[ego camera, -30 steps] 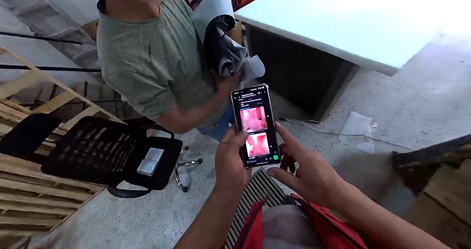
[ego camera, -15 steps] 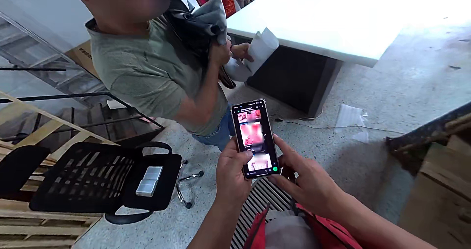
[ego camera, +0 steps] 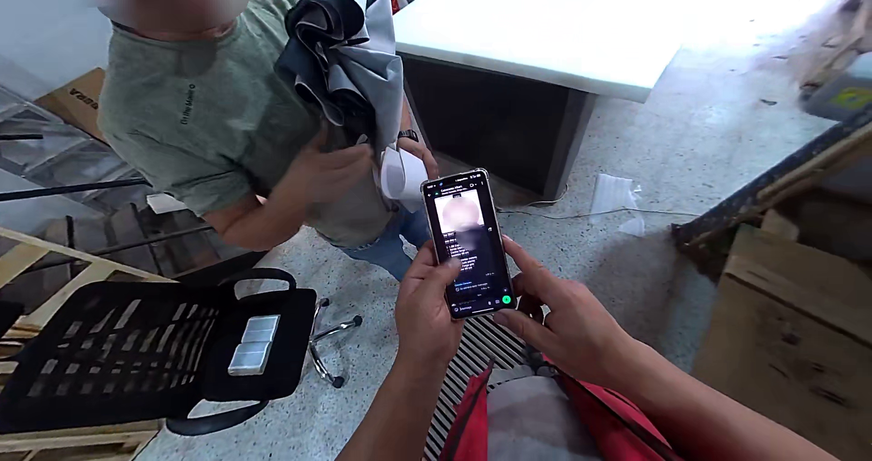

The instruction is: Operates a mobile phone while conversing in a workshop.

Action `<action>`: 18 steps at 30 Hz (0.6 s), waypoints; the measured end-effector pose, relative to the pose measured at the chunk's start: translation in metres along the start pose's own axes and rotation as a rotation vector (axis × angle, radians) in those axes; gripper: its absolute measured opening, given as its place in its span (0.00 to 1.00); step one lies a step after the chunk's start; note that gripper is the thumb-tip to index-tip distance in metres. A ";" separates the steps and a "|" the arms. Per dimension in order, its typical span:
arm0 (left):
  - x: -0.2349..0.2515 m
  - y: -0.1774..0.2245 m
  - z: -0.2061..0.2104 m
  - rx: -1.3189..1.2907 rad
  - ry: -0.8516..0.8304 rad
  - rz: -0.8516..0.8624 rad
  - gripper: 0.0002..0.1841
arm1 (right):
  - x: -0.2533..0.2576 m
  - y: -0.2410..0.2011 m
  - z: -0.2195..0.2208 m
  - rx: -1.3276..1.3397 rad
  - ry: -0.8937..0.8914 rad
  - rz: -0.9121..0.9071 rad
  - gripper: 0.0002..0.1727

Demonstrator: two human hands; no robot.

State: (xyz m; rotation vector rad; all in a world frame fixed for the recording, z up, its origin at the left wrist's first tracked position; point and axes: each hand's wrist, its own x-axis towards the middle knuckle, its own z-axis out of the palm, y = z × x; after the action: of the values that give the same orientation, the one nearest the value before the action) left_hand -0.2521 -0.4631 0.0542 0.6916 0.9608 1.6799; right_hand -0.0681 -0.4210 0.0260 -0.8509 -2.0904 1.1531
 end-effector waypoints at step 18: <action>0.005 -0.026 0.022 -0.001 -0.118 -0.123 0.22 | -0.034 0.014 -0.015 -0.022 0.123 0.072 0.45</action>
State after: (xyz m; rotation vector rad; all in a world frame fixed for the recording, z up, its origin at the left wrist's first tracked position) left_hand -0.2232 -0.4485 0.0429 0.7083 0.9006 1.5153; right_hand -0.0326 -0.4338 0.0136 -0.9897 -1.9895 1.0885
